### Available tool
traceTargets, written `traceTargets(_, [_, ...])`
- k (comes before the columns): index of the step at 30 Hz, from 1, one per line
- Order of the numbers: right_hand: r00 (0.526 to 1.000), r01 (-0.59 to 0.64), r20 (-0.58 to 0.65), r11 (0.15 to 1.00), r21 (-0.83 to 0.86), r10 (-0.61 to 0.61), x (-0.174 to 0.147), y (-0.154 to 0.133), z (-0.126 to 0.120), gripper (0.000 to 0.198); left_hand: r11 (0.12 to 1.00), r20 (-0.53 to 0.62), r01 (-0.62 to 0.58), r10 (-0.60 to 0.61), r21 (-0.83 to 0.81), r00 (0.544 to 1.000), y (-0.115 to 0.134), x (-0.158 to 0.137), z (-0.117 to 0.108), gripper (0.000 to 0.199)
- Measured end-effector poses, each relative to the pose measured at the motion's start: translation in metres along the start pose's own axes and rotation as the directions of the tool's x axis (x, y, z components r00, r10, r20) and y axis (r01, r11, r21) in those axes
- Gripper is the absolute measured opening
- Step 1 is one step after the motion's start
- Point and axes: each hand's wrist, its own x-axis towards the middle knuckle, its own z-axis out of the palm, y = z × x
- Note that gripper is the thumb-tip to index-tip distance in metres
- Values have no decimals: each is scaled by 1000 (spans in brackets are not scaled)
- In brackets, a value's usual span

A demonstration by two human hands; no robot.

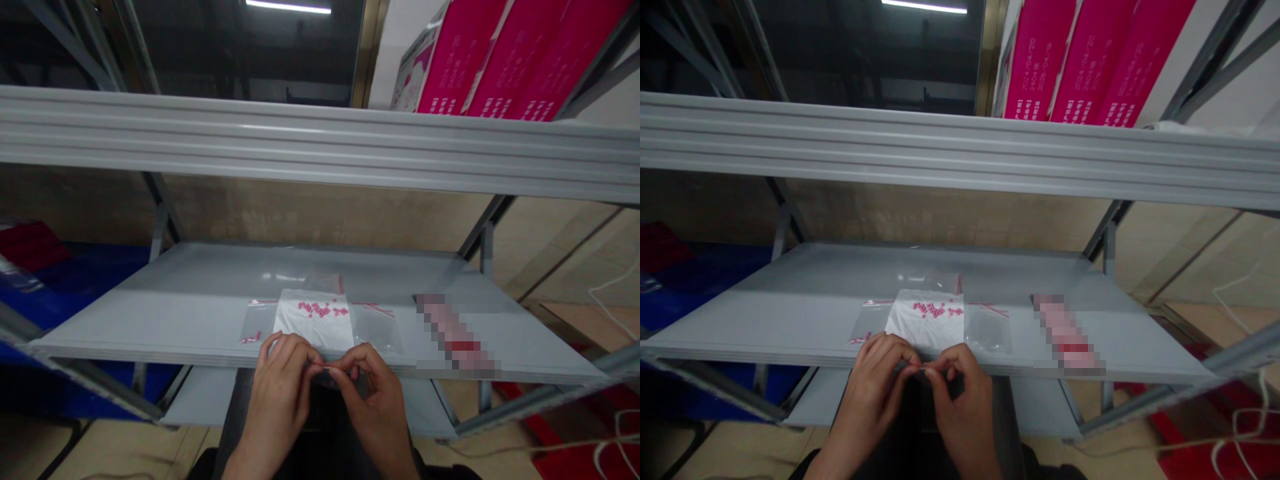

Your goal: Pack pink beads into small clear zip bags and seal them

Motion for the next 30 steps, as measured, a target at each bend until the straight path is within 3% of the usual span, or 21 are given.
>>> traceTargets(4, [999, 41, 6, 999, -27, -41, -1, -2, 1, 11, 999, -59, 24, -26, -35, 998, -9, -4, 1, 21])
traceTargets(9, [997, 73, 4, 997, 4, -73, 0, -4, 4, 11, 971, 62, 112, -101, -213, 993, -17, -5, -10, 17])
traceTargets(13, [996, 87, 20, 994, 67, -88, 3, -6, 8, 6, 968, 25, 148, -146, -204, 989, -20, -6, -19, 20])
traceTargets(17, [980, 105, 159, 987, 123, -124, 12, -11, 12, 16, 983, -52, 132, -139, -129, 989, -22, -6, -28, 20])
traceTargets(21, [953, 61, 291, 994, 88, -84, 25, -18, 22, 10, 985, 3, 137, -137, -103, 991, -24, -5, -41, 18])
traceTargets(24, [965, 107, 239, 994, 29, -111, 35, -20, 28, 11, 983, 30, 139, -136, -123, 990, -31, -6, -57, 16])
traceTargets(27, [984, 102, 148, 995, -2, -101, 46, -17, 30, 11, 981, -79, 179, -184, -69, 980, -45, -10, -81, 21])
traceTargets(30, [986, 63, 151, 998, 22, -66, 52, -19, 35, 11, 968, -133, 234, -244, -86, 961, -55, -12, -98, 19])
